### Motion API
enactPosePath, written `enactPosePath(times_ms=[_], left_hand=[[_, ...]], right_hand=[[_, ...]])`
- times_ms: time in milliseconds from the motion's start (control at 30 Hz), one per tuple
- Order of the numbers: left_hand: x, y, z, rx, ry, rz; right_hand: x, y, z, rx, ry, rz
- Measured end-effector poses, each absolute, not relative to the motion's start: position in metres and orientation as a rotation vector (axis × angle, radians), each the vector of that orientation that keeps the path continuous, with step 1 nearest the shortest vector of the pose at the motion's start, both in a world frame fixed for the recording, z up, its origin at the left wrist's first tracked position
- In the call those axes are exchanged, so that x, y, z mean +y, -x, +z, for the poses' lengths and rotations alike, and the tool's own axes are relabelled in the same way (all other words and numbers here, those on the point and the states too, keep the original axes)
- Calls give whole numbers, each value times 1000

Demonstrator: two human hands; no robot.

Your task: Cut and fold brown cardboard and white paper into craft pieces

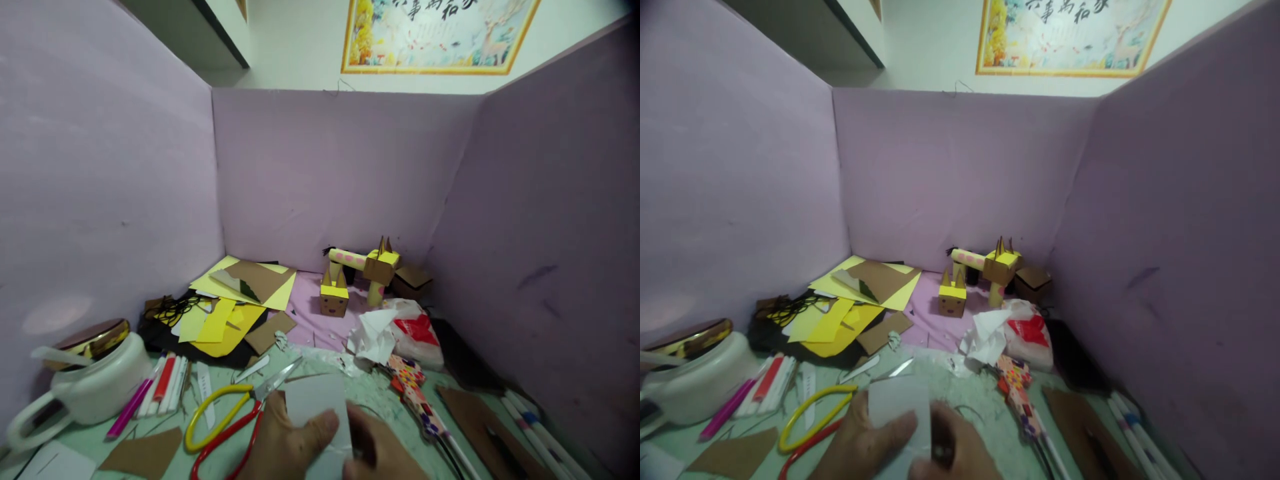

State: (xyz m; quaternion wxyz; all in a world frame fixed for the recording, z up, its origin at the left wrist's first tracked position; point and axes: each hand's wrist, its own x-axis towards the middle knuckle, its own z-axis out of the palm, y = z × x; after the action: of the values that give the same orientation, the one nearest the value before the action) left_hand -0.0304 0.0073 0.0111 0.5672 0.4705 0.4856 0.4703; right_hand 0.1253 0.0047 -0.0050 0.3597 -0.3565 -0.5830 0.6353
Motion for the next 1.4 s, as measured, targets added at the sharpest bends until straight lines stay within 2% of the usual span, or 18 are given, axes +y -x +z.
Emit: enactPosePath(times_ms=[133,333,500,600,700,733,833,1033,1233,1400], left_hand=[[4,18,3,1079,-1165,1054],[-3,11,21,1224,-1192,1007],[12,36,38,931,-1501,538],[26,70,32,1443,-1885,637],[35,101,11,1814,-2175,318],[35,107,3,1871,-2205,171],[31,114,-12,1890,-2289,47],[31,108,-5,1821,-2182,122],[21,114,8,1613,-1885,538],[-7,107,23,1537,-1987,545]], right_hand=[[16,-130,3,-1304,984,1510],[11,-109,9,-970,1000,1680],[17,-125,21,-922,1068,1637],[20,-139,30,-960,1122,1663],[19,-145,36,-945,1155,1658],[19,-145,37,-934,1160,1653],[18,-142,37,-912,1162,1662],[9,-146,37,-973,1177,1653],[-8,-161,52,-1076,1254,1575],[-20,-163,60,-1151,1264,1533]])
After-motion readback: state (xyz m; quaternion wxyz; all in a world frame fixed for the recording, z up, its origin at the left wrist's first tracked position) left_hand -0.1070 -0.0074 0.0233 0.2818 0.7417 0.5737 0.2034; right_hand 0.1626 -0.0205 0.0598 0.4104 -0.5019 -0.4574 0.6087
